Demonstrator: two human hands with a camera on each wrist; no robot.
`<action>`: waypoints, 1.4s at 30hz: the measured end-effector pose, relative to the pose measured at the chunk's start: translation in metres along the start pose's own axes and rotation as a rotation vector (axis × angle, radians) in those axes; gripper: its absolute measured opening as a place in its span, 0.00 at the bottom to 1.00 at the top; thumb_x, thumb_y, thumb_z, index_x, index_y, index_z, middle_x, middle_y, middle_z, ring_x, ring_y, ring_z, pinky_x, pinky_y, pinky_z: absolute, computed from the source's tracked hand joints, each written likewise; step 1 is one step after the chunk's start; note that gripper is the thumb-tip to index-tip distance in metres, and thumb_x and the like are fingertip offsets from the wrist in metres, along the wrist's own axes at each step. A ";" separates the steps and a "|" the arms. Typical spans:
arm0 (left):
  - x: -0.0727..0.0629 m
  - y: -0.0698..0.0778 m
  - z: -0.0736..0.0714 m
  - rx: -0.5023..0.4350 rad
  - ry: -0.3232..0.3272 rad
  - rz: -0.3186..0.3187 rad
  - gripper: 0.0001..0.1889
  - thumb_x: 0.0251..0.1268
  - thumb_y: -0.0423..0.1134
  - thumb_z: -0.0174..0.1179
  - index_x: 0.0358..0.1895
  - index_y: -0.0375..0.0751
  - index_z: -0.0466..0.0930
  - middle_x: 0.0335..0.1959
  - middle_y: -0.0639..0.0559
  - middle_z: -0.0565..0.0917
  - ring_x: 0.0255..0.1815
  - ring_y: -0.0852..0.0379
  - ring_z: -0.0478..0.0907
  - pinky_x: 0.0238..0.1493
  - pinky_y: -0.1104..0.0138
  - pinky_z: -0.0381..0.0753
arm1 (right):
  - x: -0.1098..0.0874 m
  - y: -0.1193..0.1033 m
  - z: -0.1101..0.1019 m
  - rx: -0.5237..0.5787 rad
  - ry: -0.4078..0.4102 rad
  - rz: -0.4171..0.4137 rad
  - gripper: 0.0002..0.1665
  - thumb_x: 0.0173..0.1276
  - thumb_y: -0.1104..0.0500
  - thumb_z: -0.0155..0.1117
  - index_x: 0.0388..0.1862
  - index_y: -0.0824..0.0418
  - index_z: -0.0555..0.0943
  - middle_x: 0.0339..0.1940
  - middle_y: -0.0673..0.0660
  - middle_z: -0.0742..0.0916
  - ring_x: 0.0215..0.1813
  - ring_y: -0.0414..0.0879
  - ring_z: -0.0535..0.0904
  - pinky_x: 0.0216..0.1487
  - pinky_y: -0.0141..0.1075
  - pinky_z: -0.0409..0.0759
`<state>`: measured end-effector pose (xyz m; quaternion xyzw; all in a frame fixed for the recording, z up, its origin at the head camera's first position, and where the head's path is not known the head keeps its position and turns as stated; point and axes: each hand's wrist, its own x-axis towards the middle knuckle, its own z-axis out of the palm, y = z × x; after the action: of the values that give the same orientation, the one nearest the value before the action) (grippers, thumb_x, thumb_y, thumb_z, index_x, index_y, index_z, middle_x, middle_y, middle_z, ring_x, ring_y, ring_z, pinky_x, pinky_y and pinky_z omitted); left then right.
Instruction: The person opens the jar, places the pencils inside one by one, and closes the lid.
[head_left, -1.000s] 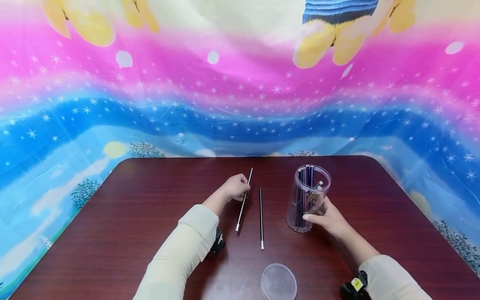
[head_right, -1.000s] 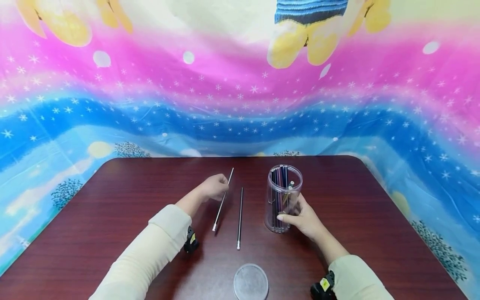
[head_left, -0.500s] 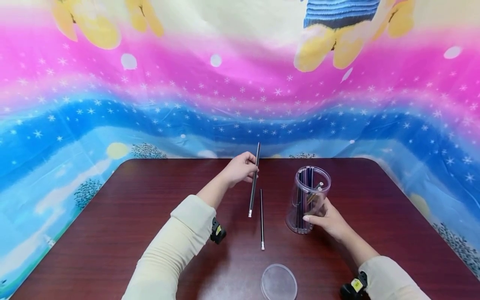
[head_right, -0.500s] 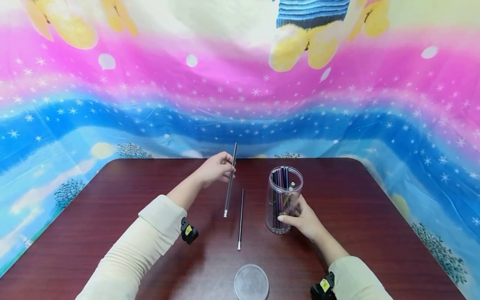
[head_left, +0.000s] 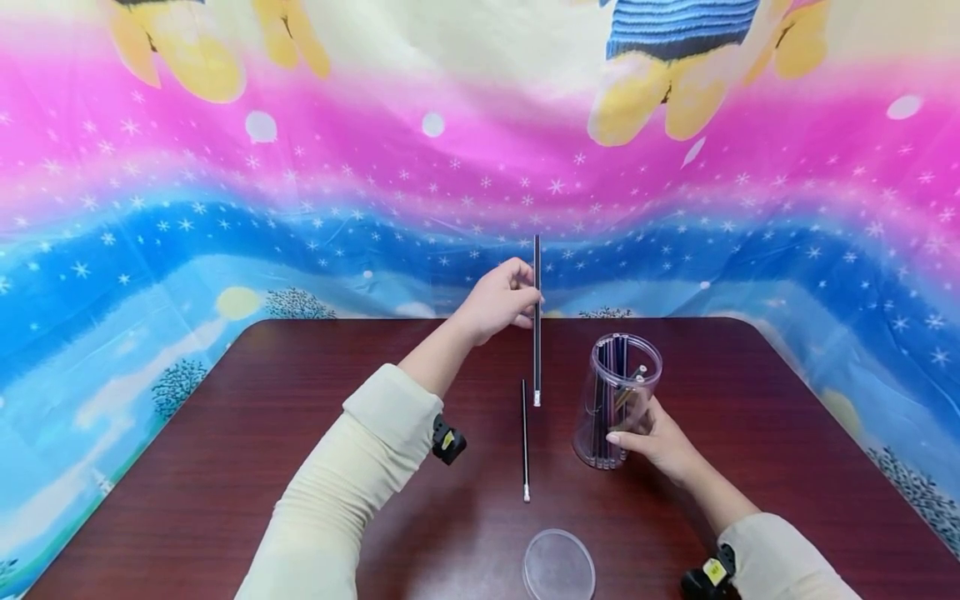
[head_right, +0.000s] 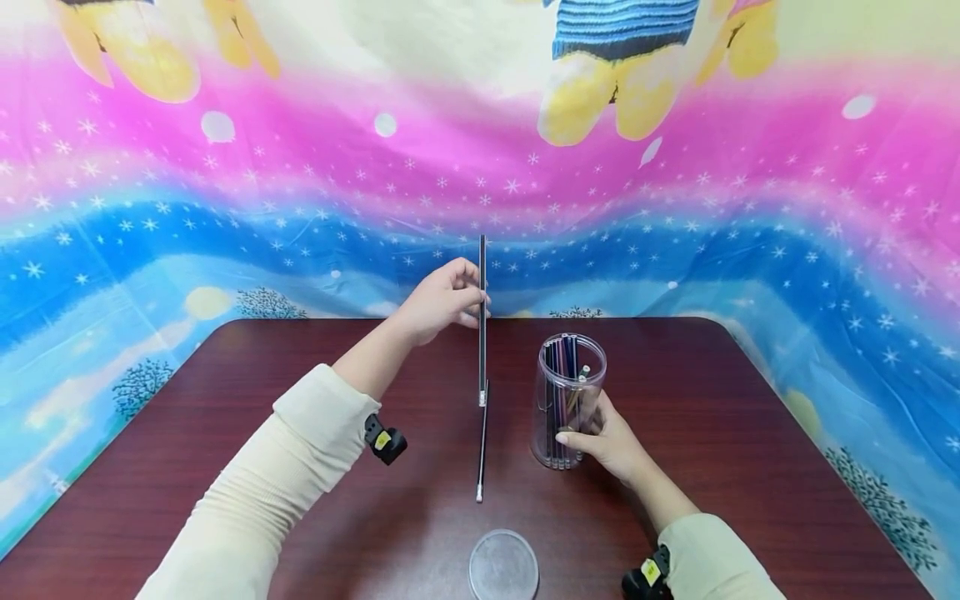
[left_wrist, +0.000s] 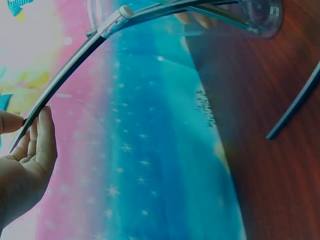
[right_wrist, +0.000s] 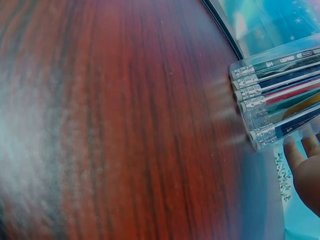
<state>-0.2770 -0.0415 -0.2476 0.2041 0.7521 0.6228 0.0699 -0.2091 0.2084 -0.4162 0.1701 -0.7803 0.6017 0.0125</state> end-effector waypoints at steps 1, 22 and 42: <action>0.001 0.003 0.001 0.003 0.001 0.009 0.07 0.57 0.27 0.48 0.39 0.33 0.64 0.34 0.40 0.75 0.31 0.50 0.75 0.31 0.63 0.78 | 0.000 0.000 0.000 0.002 0.000 -0.003 0.40 0.53 0.69 0.61 0.60 0.69 0.50 0.54 0.72 0.67 0.46 0.31 0.70 0.43 0.26 0.70; -0.001 0.068 0.016 -0.048 -0.018 0.125 0.05 0.62 0.31 0.48 0.37 0.35 0.64 0.36 0.43 0.74 0.33 0.52 0.74 0.34 0.66 0.77 | 0.005 -0.002 -0.005 -0.002 -0.008 0.001 0.39 0.53 0.68 0.61 0.59 0.67 0.51 0.54 0.69 0.66 0.45 0.34 0.71 0.41 0.29 0.72; 0.030 0.042 0.046 -0.201 0.060 0.191 0.05 0.59 0.29 0.50 0.38 0.35 0.67 0.31 0.47 0.70 0.34 0.55 0.75 0.34 0.67 0.77 | 0.002 0.002 -0.001 0.019 -0.014 0.014 0.39 0.52 0.70 0.61 0.58 0.69 0.51 0.53 0.71 0.67 0.42 0.37 0.73 0.39 0.30 0.74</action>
<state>-0.2786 0.0181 -0.2124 0.2478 0.6650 0.7045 0.0079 -0.2113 0.2093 -0.4175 0.1689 -0.7757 0.6081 0.0014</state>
